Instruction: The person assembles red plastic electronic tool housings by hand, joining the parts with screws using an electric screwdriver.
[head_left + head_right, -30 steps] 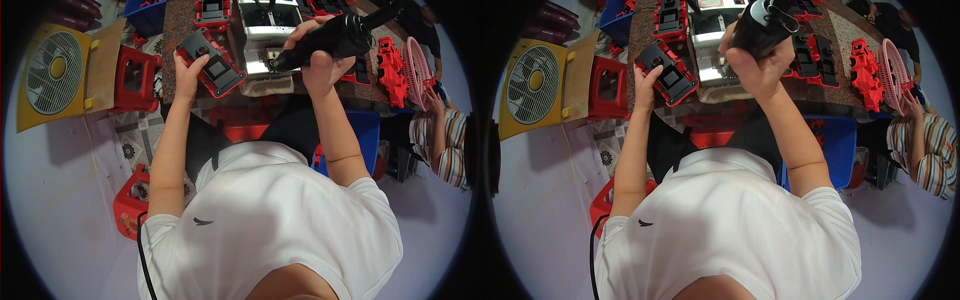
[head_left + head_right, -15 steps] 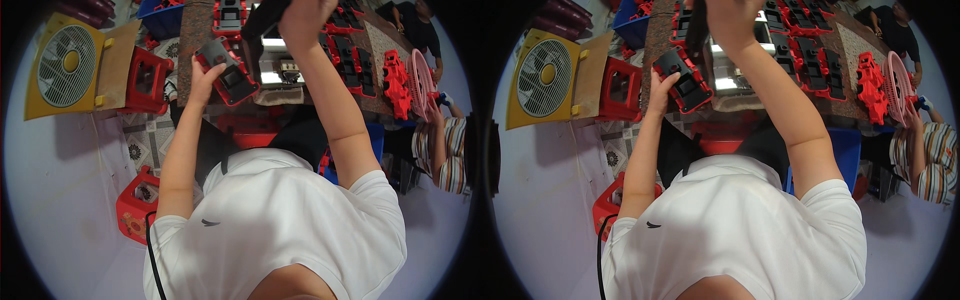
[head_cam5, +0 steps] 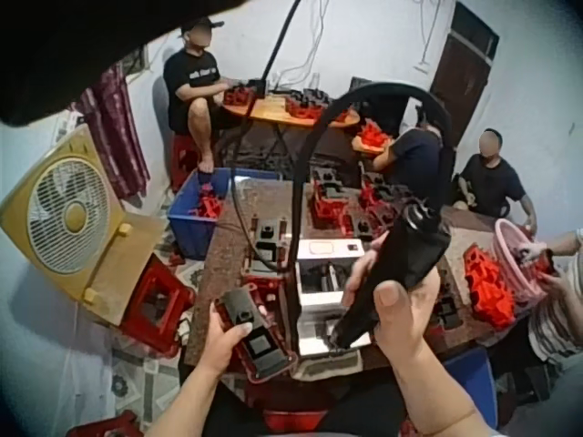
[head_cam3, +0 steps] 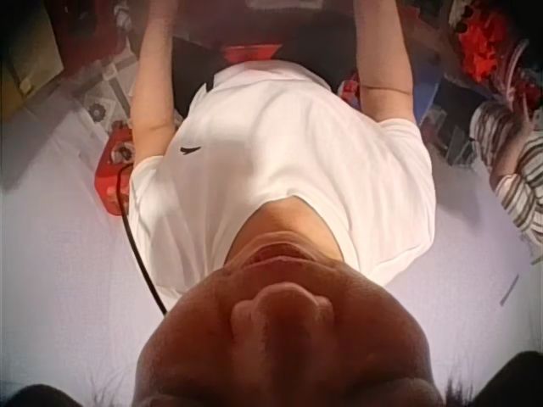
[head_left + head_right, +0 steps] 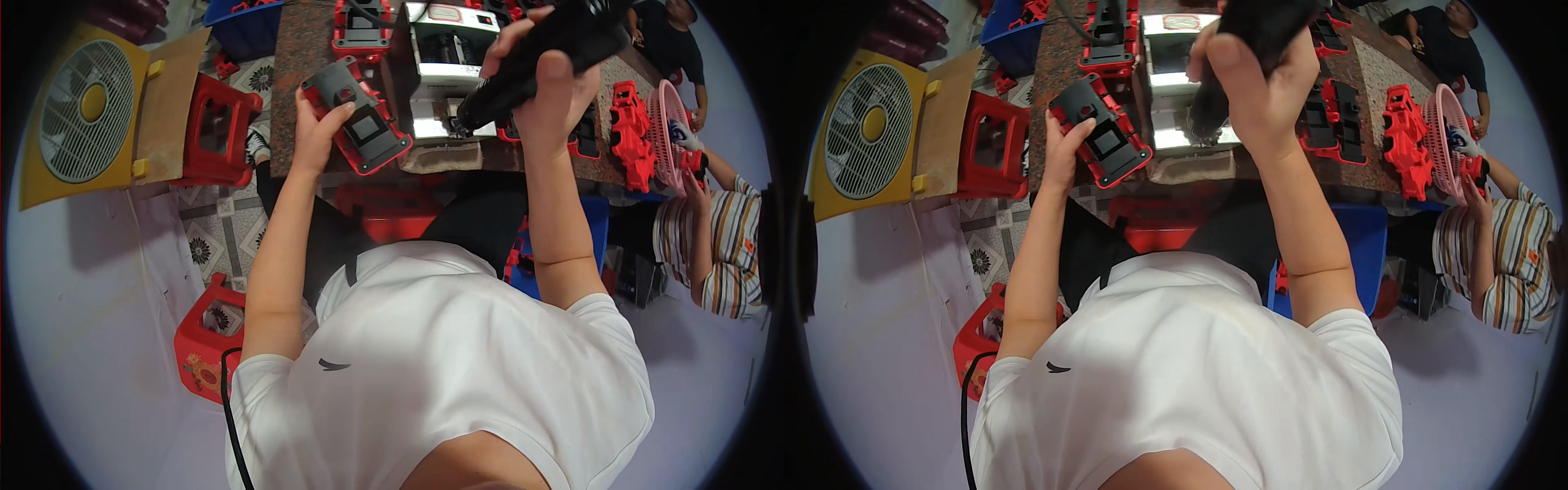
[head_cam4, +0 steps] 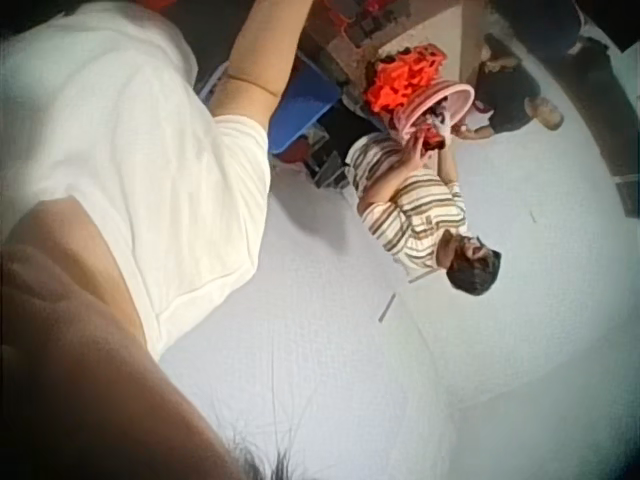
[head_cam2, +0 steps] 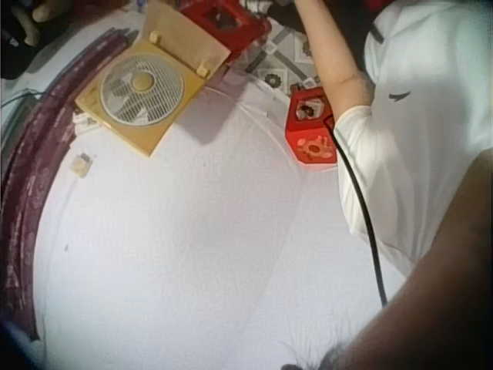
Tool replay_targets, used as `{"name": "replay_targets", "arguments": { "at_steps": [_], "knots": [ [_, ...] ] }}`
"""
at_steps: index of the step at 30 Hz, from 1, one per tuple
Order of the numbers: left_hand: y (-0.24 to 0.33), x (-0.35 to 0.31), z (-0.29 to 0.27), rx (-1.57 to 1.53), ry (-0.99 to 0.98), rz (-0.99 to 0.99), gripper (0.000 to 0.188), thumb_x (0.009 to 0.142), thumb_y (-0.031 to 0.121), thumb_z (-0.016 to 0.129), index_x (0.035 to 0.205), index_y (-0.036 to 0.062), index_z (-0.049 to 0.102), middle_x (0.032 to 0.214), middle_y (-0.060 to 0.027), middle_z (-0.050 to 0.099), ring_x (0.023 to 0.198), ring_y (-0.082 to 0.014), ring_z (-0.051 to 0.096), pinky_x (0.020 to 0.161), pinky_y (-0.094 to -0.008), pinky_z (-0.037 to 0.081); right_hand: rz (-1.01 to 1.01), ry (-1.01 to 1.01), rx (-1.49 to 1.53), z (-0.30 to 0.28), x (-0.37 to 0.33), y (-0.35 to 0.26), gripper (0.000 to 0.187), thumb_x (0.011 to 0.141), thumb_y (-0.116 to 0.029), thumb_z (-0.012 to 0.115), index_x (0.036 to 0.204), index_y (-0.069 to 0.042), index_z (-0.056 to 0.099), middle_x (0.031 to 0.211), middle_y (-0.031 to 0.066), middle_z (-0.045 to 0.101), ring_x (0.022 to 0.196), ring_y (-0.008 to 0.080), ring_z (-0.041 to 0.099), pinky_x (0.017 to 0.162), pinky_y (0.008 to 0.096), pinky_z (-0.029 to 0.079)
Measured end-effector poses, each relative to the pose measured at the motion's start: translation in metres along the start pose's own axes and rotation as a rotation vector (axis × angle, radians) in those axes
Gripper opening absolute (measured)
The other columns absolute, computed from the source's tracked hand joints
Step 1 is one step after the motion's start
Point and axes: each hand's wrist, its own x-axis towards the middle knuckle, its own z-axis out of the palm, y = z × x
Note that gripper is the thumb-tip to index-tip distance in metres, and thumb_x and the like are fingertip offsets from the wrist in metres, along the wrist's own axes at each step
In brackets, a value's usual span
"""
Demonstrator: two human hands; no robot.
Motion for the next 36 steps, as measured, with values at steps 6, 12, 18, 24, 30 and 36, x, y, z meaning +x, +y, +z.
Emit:
{"name": "replay_targets", "arguments": {
  "at_steps": [6,12,18,24,30,36],
  "knots": [
    [-0.002,-0.002,0.003,0.062,0.05,-0.018,0.055,0.079,0.012,0.068,0.125,0.0038,0.039,0.114,-0.0094,0.055,0.104,-0.0178,0.056,0.093,-0.032,0.045,-0.112,0.157,0.121,-0.013,-0.036,0.011,0.044,0.086,-0.03,0.071,0.105,0.002,0.049,0.073,0.0113,0.063,0.061,0.0151,0.061,0.055,0.0268,0.048],
    [-0.007,-0.002,0.004,0.088,0.06,-0.005,0.054,0.079,0.015,0.068,0.125,0.0038,0.041,0.114,-0.0088,0.055,0.105,-0.0179,0.055,0.094,-0.0316,0.044,-0.139,0.173,0.152,-0.017,-0.047,0.013,0.05,0.083,-0.025,0.074,0.113,0.004,0.047,0.077,0.0121,0.063,0.061,0.0156,0.06,0.057,0.0276,0.05],
    [-0.001,-0.002,0.002,0.108,0.064,-0.008,0.052,0.08,0.015,0.068,0.124,0.0036,0.042,0.114,-0.0087,0.056,0.104,-0.0172,0.056,0.094,-0.0318,0.044,0.27,0.21,0.031,-0.008,0.006,0.014,0.042,0.089,-0.044,0.065,0.094,-0.005,0.051,0.068,0.0056,0.058,0.053,0.0123,0.057,0.047,0.0264,0.047],
    [0.004,-0.003,0.003,0.051,0.013,-0.019,0.049,0.08,0.01,0.067,0.122,0.0036,0.043,0.109,-0.0073,0.059,0.1,-0.0166,0.059,0.091,-0.0318,0.047,0.227,0.231,0.265,0.027,0.044,-0.006,0.035,0.091,-0.041,0.063,0.089,-0.008,0.049,0.064,0.0045,0.059,0.05,0.0118,0.057,0.046,0.0248,0.048],
    [-0.001,-0.003,0.009,0.046,0.053,-0.03,0.057,0.078,0.009,0.069,0.125,0.0042,0.038,0.113,-0.0091,0.057,0.104,-0.0175,0.057,0.094,-0.0319,0.045,-0.217,0.287,0.222,0.078,0.063,0.043,0.031,0.09,-0.031,0.066,0.091,-0.007,0.047,0.068,0.0022,0.056,0.055,0.0086,0.054,0.049,0.0246,0.046],
    [0.002,-0.003,0.008,0.04,0.05,-0.018,0.062,0.076,0.01,0.07,0.128,0.0033,0.037,0.114,-0.009,0.056,0.106,-0.018,0.056,0.095,-0.0324,0.043,-0.276,0.241,0.144,0.091,0.067,0.065,0.029,0.091,-0.026,0.066,0.091,-0.007,0.044,0.066,0.001,0.054,0.053,0.0081,0.052,0.049,0.0247,0.046]
  ]
}}
